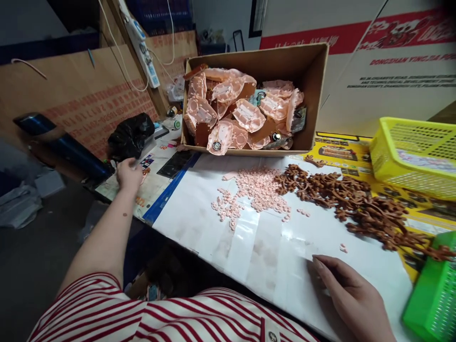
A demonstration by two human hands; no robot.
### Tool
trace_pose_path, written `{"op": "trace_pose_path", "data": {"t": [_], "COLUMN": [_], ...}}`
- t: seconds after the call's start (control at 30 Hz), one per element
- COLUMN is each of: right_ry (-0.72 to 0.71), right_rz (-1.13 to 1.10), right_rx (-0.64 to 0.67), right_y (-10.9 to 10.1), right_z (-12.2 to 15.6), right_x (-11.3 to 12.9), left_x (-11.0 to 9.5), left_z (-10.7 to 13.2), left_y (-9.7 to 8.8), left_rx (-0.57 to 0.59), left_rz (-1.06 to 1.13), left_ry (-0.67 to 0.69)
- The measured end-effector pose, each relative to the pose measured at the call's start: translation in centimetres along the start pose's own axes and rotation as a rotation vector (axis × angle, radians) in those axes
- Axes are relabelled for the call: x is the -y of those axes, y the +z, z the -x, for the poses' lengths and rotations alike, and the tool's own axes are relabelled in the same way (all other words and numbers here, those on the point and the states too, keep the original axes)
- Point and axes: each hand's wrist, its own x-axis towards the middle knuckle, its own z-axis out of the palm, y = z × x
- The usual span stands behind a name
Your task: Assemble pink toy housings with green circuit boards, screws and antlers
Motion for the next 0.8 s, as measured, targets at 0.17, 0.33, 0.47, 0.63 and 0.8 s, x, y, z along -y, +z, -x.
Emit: {"op": "trace_pose_path", "data": {"t": [0.17, 0.33, 0.47, 0.63, 0.8], "right_ry": [-0.083, -0.161, -0.213, -0.251, -0.280], "right_rz": [-0.002, -0.031, -0.045, -0.018, -0.006], "right_rx": [0.020, 0.025, 0.043, 0.104, 0.125], "right_y": [0.2, 0.2, 0.3, 0.5, 0.7], "right_z": [-0.1, 0.1, 0.2, 0.2, 0.4], "right_x": [-0.2, -0.1, -0.1, -0.5, -0.6], "left_x": [-10.1, -17.1, -17.8, -17.4, -18.0], "left_z": [1.9, 4.7, 4.1, 1.9, 0.1], "left_y": [8.5, 15.6, 16.9, 16.0, 16.3], "left_rx": [-0.136, -0.082, -0.092, -0.171, -0.216], "left_rz": [-0.112, -0.227, -0.126, 0.299, 0.644], "left_ry": [0.359, 0.411, 0.322, 0.255, 0.090]}}
